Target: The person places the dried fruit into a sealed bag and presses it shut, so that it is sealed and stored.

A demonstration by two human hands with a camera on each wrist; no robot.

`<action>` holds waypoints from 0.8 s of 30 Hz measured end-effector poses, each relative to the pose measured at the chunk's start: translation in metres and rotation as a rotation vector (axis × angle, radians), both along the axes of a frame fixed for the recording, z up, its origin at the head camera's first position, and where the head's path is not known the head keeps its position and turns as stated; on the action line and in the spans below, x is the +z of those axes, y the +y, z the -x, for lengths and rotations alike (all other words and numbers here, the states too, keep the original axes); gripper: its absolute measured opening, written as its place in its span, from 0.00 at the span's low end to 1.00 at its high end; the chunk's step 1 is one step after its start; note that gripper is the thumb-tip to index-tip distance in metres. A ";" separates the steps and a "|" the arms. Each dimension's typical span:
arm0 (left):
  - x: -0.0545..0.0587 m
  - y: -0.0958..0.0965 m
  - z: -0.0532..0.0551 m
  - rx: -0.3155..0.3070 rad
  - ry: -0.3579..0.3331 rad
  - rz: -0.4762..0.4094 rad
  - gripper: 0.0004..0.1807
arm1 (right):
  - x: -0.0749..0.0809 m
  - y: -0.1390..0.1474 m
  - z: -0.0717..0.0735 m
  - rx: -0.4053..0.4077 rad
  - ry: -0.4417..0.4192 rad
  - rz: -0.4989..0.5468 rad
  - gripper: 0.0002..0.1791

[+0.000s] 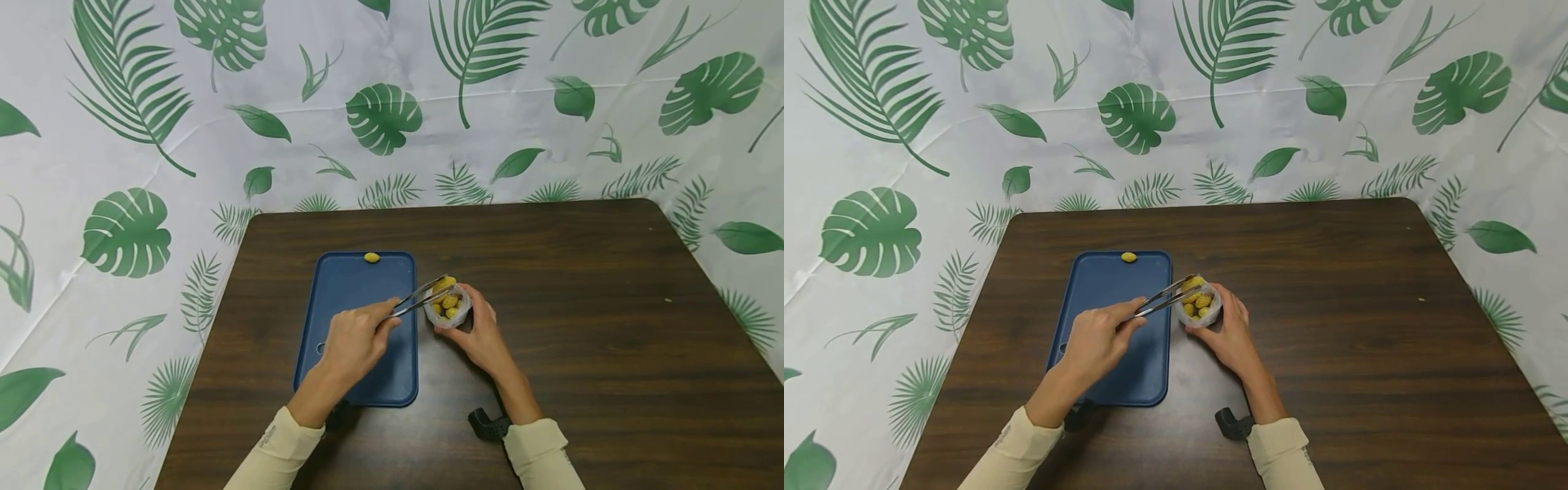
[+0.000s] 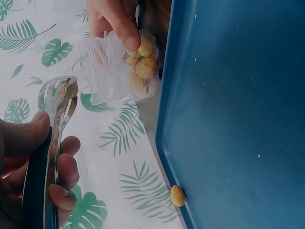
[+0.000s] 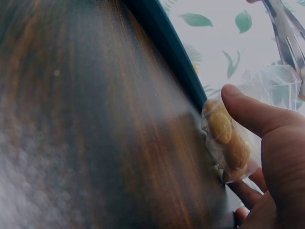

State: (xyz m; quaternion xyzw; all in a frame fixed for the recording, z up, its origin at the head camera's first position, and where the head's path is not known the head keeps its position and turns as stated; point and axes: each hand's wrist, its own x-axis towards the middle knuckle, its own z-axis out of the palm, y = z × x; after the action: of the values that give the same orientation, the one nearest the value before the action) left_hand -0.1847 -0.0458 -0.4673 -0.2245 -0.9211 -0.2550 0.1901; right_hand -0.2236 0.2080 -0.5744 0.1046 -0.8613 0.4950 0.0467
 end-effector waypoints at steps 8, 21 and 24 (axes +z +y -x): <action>0.004 0.000 0.001 0.007 -0.020 0.002 0.20 | -0.001 0.000 0.000 -0.001 0.002 -0.006 0.52; 0.004 -0.006 0.006 0.098 -0.003 0.031 0.25 | 0.000 0.001 0.001 0.007 0.018 -0.007 0.53; 0.003 -0.008 0.007 0.115 0.002 0.026 0.25 | 0.001 0.001 0.001 0.008 0.005 -0.008 0.53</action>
State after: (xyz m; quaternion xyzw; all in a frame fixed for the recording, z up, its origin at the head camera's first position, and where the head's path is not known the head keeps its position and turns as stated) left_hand -0.1917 -0.0543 -0.4643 -0.1741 -0.9355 -0.2317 0.2023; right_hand -0.2246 0.2086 -0.5735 0.1095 -0.8626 0.4916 0.0465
